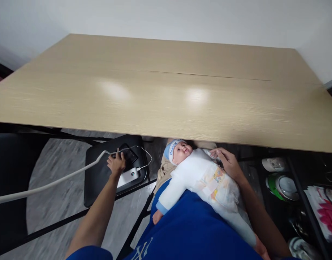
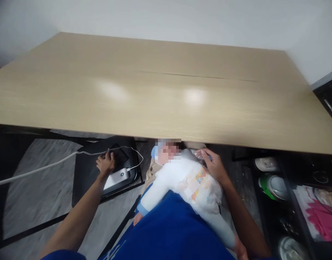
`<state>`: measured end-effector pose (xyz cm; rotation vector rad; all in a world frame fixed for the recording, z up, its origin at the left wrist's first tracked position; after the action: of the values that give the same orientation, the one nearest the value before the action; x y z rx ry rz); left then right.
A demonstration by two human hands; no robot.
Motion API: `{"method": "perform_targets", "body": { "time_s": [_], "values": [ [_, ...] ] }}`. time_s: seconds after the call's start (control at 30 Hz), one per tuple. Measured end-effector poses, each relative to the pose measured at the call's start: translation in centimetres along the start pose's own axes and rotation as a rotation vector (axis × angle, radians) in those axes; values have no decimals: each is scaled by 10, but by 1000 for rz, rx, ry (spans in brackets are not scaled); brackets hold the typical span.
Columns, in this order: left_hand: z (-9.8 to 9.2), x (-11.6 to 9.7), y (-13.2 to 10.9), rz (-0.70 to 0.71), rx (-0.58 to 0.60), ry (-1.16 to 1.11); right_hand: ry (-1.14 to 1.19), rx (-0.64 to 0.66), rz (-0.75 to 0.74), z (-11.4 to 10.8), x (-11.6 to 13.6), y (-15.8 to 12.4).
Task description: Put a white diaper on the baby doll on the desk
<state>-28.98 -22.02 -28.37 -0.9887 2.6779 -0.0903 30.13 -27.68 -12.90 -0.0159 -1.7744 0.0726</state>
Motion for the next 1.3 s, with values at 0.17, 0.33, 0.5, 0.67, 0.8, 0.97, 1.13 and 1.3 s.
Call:
{"method": "perform_targets", "body": {
  "time_s": [0.17, 0.33, 0.5, 0.67, 0.8, 0.97, 1.13, 1.3],
  "values": [
    [12, 4, -20, 54, 7, 4, 14, 0, -1, 1, -2, 1],
    [21, 7, -46, 78, -9, -7, 16, 3, 1, 2, -1, 2],
    [25, 0, -54, 54, -28, -7, 5, 6, 1, 1, -3, 4],
    [31, -15, -46, -14, -59, 12, 2, 7, 10, 1, -4, 4],
    [37, -25, -46, -42, -85, 33, 5, 2, 21, 2, -4, 3],
    [37, -29, -49, -55, -92, 42, 5, -5, 20, 2, -4, 3],
    [36, -30, -48, -62, -81, 39, 5, -10, 22, 2, -4, 3],
    [37, -31, -47, -60, -71, 36, -10, -18, 20, 2, -5, 2]
  ]
}}
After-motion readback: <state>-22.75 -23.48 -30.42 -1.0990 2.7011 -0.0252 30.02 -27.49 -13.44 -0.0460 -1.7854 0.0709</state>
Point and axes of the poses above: each hand's wrist, its own y-axis towards the middle knuckle, its own z-axis out of the palm, x = y × z, the point moved 3 cm from there along y, towards the middle knuckle, and after that the axes turned 2 degrees about y, right-handed, at the moved point
